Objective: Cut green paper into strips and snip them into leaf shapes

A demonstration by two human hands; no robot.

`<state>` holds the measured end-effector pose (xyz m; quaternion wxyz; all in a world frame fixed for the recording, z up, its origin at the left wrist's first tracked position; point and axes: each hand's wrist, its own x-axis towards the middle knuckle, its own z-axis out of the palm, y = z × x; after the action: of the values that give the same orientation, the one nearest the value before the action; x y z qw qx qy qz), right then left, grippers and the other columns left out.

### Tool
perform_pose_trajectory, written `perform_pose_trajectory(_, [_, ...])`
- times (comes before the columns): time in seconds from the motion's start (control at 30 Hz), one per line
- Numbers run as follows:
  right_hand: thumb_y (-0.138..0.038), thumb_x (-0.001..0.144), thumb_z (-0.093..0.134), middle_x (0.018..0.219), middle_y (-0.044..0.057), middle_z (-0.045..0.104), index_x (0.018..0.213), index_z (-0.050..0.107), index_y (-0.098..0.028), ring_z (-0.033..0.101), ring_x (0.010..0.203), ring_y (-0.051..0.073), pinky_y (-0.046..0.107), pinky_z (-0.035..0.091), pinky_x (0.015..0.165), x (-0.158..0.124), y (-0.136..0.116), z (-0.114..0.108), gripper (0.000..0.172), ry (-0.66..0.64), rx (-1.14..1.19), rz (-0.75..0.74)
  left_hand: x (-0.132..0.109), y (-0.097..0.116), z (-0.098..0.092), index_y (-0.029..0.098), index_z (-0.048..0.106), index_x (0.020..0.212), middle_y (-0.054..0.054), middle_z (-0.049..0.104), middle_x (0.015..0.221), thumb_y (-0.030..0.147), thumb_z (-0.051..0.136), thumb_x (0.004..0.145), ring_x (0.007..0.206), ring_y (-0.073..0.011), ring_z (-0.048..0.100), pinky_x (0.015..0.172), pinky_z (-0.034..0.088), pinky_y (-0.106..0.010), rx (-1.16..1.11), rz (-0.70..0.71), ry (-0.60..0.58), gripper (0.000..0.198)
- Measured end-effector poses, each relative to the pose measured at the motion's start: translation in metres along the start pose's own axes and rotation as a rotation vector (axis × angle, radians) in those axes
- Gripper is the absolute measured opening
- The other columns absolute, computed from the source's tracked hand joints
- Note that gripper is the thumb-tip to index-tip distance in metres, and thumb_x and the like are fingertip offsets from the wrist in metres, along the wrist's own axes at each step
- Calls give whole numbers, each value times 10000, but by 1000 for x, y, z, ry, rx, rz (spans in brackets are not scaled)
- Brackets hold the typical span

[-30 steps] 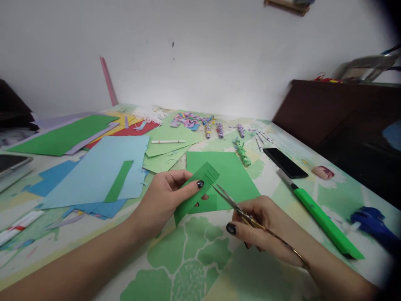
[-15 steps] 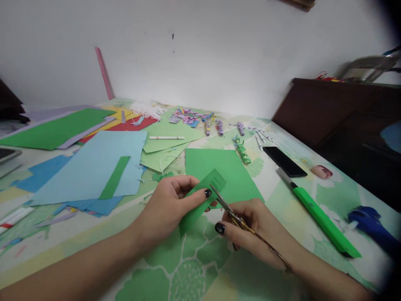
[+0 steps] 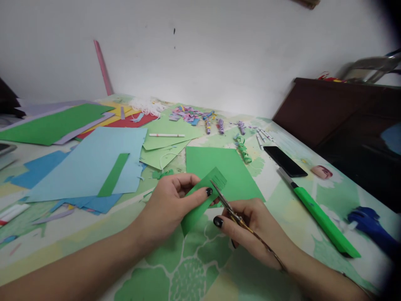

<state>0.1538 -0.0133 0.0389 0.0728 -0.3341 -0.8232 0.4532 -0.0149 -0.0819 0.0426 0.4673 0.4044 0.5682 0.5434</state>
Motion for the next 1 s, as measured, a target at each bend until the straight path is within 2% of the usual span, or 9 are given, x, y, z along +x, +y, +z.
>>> perform_pose_trajectory(0.27, [-412,804,519,476,-20,451,618,540,-142,369,447,84,226,199,420,-1,1,1,328,17,-1,-2,0,1,1,139,653,759,-31,678,734,293,651,727,603,-130,589,516,452,-200,11,10,7,157])
perform_pose_trajectory(0.53, [-414,815,509,463,-24,438,555,481,-155,340,439,75,225,193,415,-1,1,0,368,32,-41,-33,0,0,1,138,647,762,-23,673,732,282,659,727,607,-113,576,527,449,-186,9,1,10,149])
perform_pose_trajectory(1.0, [-434,816,476,431,-23,421,508,445,-164,326,407,69,213,178,390,0,0,2,412,74,-88,9,1,-1,1,137,645,767,-18,664,739,279,653,742,629,-109,570,540,451,-179,-15,-6,-2,144])
